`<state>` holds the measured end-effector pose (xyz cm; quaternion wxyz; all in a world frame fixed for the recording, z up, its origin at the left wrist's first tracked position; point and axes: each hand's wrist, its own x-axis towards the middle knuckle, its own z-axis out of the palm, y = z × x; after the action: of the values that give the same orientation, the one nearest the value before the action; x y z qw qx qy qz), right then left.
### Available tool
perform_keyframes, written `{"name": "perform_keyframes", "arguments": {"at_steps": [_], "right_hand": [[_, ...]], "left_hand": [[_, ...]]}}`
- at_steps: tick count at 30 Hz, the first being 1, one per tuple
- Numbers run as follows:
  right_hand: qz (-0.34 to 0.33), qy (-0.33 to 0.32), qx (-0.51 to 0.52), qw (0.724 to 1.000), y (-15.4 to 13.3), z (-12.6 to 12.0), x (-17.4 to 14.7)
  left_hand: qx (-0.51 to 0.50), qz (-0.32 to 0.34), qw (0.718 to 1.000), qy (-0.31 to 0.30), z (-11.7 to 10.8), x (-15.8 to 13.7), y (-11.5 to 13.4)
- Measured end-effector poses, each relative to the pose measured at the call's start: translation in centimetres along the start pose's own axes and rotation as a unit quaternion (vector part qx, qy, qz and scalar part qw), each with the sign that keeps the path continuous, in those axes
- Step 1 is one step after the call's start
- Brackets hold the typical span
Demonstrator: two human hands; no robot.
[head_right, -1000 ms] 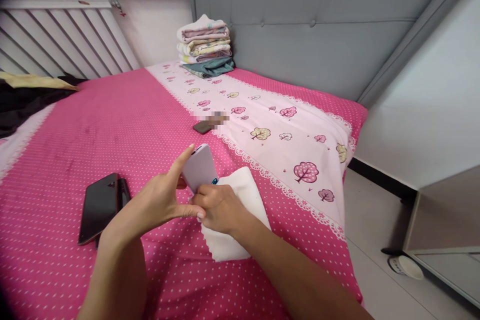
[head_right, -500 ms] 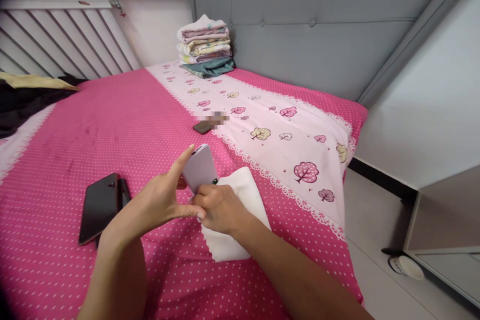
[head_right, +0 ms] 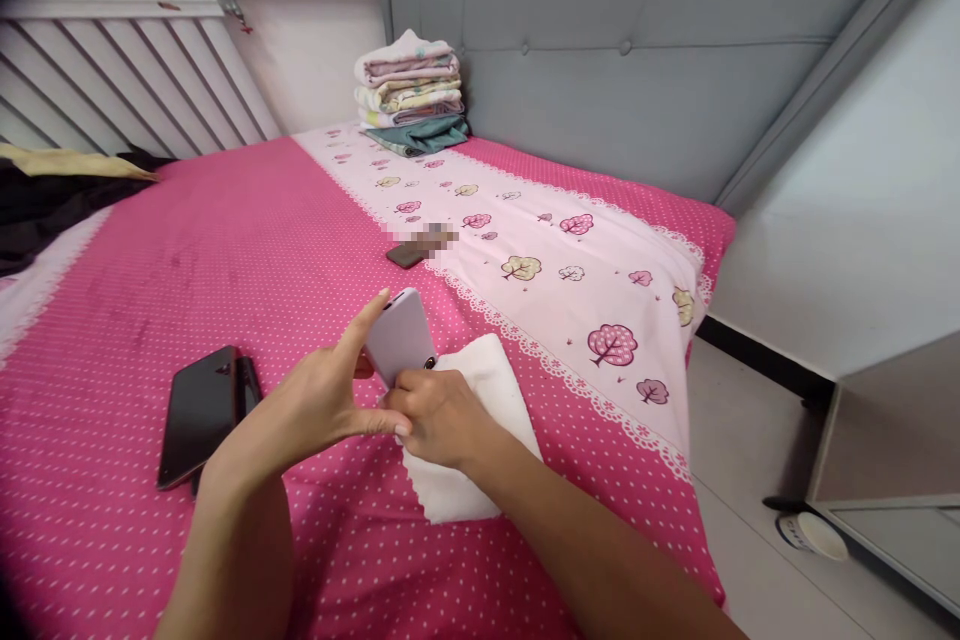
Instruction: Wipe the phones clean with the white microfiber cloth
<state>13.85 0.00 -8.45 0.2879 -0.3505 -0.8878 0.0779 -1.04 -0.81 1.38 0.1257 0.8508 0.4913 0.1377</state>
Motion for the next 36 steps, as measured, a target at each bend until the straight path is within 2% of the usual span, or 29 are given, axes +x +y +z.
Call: {"name": "perform_keyframes", "arguments": {"at_steps": [8,36], "right_hand": [[0.004,0.004,0.003,1.000,0.02,0.02,-0.01],[0.002,0.024,0.012,1.000,0.11,0.34,-0.12]], "left_hand": [[0.014,-0.010,1.000,-0.015,0.03,0.04,0.04],[0.005,-0.010,1.000,-0.006,0.03,0.10,0.15]]}}
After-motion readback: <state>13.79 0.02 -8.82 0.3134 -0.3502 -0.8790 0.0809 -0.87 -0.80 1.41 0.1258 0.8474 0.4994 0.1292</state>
